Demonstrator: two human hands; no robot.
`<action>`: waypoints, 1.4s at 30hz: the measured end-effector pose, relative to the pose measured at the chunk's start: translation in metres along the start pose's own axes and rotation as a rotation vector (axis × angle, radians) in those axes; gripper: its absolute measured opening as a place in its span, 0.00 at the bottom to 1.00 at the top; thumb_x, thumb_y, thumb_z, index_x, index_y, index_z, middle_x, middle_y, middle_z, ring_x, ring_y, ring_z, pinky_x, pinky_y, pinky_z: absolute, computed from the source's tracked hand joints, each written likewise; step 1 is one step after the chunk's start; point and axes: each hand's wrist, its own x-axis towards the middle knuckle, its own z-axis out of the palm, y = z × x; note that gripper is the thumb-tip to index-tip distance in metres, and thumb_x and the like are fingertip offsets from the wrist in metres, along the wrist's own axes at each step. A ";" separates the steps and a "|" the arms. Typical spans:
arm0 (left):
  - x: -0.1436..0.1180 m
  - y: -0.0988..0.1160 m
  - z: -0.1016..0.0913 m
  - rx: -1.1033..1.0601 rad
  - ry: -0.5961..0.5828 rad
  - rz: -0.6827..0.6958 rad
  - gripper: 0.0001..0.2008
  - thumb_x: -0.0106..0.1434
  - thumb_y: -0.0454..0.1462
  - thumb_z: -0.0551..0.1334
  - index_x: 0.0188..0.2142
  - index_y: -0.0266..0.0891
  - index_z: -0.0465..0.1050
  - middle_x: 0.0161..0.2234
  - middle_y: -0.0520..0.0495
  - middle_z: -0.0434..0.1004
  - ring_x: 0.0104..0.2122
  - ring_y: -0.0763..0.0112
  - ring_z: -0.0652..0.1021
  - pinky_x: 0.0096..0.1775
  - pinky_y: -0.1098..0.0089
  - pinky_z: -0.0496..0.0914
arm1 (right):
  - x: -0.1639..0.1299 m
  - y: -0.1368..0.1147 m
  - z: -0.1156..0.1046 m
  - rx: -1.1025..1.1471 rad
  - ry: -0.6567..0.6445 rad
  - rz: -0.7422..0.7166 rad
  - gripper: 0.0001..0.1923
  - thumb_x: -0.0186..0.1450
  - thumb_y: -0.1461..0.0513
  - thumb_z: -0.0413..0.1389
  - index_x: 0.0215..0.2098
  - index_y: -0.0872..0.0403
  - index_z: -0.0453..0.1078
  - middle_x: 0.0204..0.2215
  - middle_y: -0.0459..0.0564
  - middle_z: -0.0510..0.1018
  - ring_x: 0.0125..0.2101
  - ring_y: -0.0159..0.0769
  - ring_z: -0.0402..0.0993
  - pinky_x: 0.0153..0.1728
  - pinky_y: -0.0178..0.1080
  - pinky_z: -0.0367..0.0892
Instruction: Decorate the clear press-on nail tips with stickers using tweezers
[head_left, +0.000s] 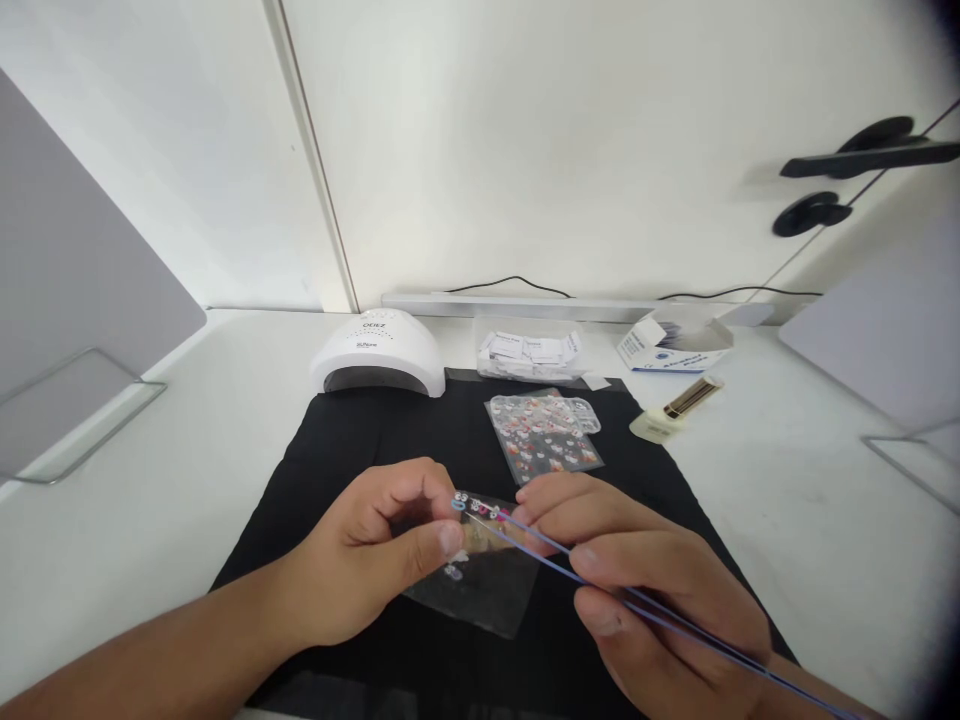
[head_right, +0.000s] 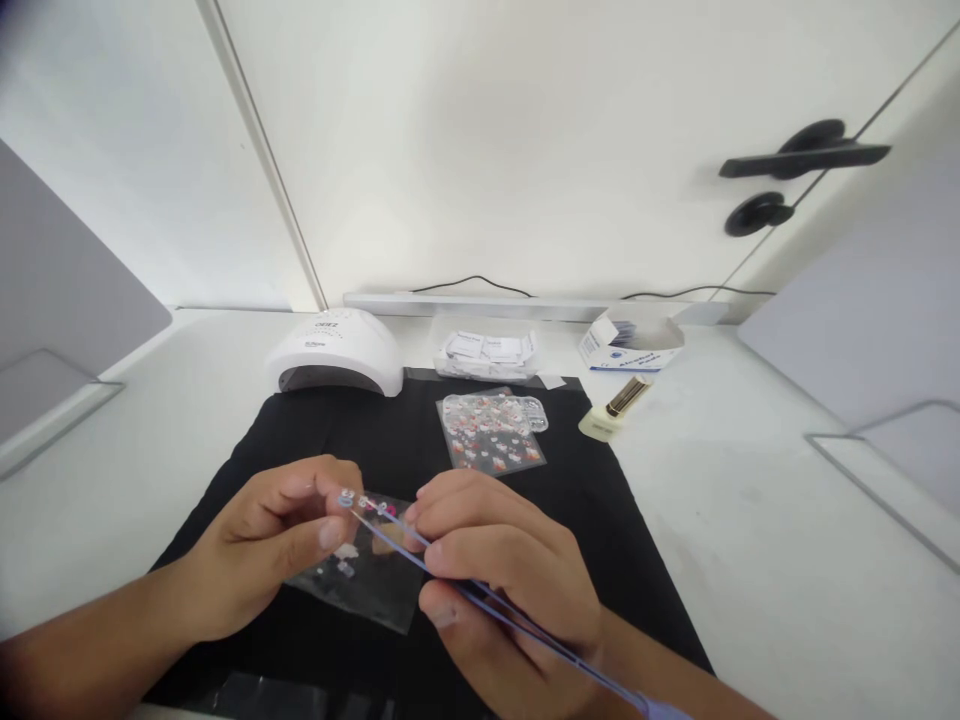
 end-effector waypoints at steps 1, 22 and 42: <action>0.000 0.000 0.000 0.007 -0.005 0.012 0.13 0.68 0.42 0.62 0.29 0.38 0.66 0.26 0.53 0.63 0.25 0.76 0.62 0.28 0.72 0.58 | 0.000 0.000 0.000 0.004 0.004 0.007 0.19 0.60 0.72 0.56 0.47 0.50 0.71 0.32 0.53 0.81 0.35 0.43 0.79 0.41 0.52 0.79; -0.002 -0.006 0.004 0.116 0.127 0.390 0.21 0.61 0.25 0.66 0.49 0.50 0.72 0.33 0.55 0.71 0.30 0.79 0.73 0.33 0.79 0.71 | -0.006 0.001 0.005 0.154 0.066 0.078 0.14 0.68 0.66 0.53 0.49 0.50 0.73 0.33 0.53 0.80 0.35 0.44 0.80 0.39 0.53 0.79; 0.000 -0.002 0.003 0.189 0.116 0.369 0.11 0.64 0.26 0.65 0.41 0.43 0.70 0.33 0.53 0.70 0.31 0.78 0.70 0.34 0.77 0.68 | -0.004 0.001 0.008 0.255 0.079 0.045 0.19 0.62 0.72 0.52 0.50 0.55 0.72 0.34 0.55 0.79 0.34 0.43 0.78 0.37 0.53 0.77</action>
